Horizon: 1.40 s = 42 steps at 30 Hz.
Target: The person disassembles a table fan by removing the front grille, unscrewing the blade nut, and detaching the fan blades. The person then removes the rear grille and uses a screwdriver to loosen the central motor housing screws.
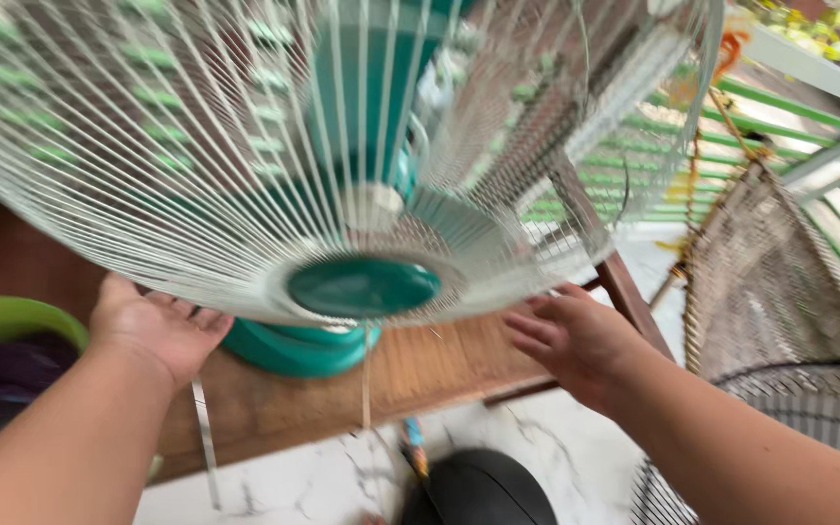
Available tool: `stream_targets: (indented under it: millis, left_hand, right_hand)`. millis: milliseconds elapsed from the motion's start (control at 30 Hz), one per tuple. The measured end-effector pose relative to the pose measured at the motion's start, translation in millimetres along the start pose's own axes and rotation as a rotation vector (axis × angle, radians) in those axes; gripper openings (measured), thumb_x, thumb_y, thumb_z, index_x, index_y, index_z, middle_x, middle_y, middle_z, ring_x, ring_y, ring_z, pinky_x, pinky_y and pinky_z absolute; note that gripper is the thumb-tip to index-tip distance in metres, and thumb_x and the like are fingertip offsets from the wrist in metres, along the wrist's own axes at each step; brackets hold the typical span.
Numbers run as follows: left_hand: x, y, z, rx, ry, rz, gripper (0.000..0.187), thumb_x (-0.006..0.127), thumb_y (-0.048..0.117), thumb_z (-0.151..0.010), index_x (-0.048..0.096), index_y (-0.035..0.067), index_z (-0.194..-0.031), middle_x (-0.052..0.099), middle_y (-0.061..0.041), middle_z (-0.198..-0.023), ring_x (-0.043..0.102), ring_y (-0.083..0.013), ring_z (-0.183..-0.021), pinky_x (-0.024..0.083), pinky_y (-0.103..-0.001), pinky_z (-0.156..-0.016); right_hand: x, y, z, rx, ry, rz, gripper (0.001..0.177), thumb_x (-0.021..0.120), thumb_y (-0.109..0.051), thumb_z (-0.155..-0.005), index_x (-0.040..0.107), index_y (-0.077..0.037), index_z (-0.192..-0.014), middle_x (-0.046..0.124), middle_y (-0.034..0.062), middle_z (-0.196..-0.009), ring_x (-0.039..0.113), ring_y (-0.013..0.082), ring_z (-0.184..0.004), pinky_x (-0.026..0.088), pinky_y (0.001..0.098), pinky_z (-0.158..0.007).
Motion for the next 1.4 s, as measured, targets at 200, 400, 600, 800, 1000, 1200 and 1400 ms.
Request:
stream_targets:
  millis: [200, 400, 600, 800, 1000, 1200, 1400]
  left_hand:
    - [33, 117, 70, 0.473, 0.040, -0.270, 0.059, 0.046, 0.048, -0.096, 0.047, 0.020, -0.147, 0.059, 0.001, -0.145, 0.059, -0.0204, -0.130, 0.041, -0.045, -0.108]
    - [97, 179, 150, 1.154, 0.062, -0.771, 0.051, 0.056, 0.042, -0.107, 0.052, 0.006, -0.142, 0.063, -0.009, -0.126, 0.058, -0.0159, -0.107, 0.047, -0.033, -0.091]
    - [100, 179, 160, 0.919, 0.192, -0.818, 0.043, 0.061, 0.038, -0.102, 0.060, 0.001, -0.123, 0.064, -0.003, -0.101, 0.054, -0.0135, -0.079, 0.046, -0.034, -0.068]
    - [87, 193, 142, 0.848, 0.197, -0.733, 0.028, 0.062, 0.032, -0.101, 0.065, 0.009, -0.115, 0.065, 0.002, -0.095, 0.055, -0.0084, -0.078, 0.047, -0.028, -0.069]
    - [72, 198, 117, 0.670, 0.127, -0.517, 0.017, 0.058, 0.027, -0.103, 0.064, 0.012, -0.106, 0.063, 0.004, -0.093, 0.059, -0.0096, -0.082, 0.052, -0.030, -0.077]
    - [74, 195, 117, 0.551, 0.113, -0.393, 0.016, 0.056, 0.027, -0.105, 0.062, 0.013, -0.101, 0.063, 0.003, -0.094, 0.059, -0.0111, -0.086, 0.052, -0.032, -0.083]
    - [79, 192, 125, 0.586, 0.162, -0.396, 0.017, 0.053, 0.027, -0.106, 0.061, 0.013, -0.105, 0.061, 0.001, -0.096, 0.057, -0.0115, -0.085, 0.050, -0.032, -0.080]
  right_hand:
    - [-27, -80, 4, -0.316, 0.161, 0.223, 0.041, 0.051, -0.012, -0.099, 0.051, -0.010, -0.140, 0.059, 0.0072, -0.113, 0.055, 0.0239, -0.102, 0.052, 0.0454, -0.087]
    - [-6, -159, 54, -0.797, 0.188, 0.387, 0.039, 0.056, -0.029, -0.105, 0.056, -0.012, -0.140, 0.061, 0.0005, -0.128, 0.056, 0.0133, -0.110, 0.048, 0.0325, -0.088]
    - [55, -198, 121, -1.145, 0.277, 0.769, 0.028, 0.063, -0.023, -0.102, 0.068, -0.013, -0.127, 0.062, 0.0079, -0.124, 0.064, 0.0182, -0.107, 0.052, 0.0344, -0.084]
    - [112, -221, 152, -1.403, 0.142, 0.692, 0.021, 0.063, -0.019, -0.103, 0.073, -0.013, -0.120, 0.067, 0.0059, -0.118, 0.065, 0.0192, -0.110, 0.051, 0.0331, -0.096]
    - [167, -231, 182, -1.683, 0.033, 0.838, 0.017, 0.073, -0.018, -0.100, 0.080, -0.010, -0.114, 0.066, 0.0069, -0.116, 0.054, 0.0277, -0.120, 0.046, 0.0415, -0.100]
    - [187, -249, 170, -1.520, -0.100, 0.842, 0.015, 0.073, -0.019, -0.097, 0.076, -0.009, -0.107, 0.067, 0.0052, -0.108, 0.064, 0.0181, -0.102, 0.056, 0.0323, -0.087]
    - [184, -255, 168, -1.570, -0.089, 0.857, 0.015, 0.072, -0.017, -0.099, 0.075, -0.007, -0.109, 0.066, 0.0060, -0.109, 0.064, 0.0169, -0.100, 0.055, 0.0314, -0.086]
Point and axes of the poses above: each hand's wrist, its own z-axis away from the middle knuckle, its own x-axis out of the palm, y = z × x, the point moved 8 cm from there along -z, towards the middle knuckle
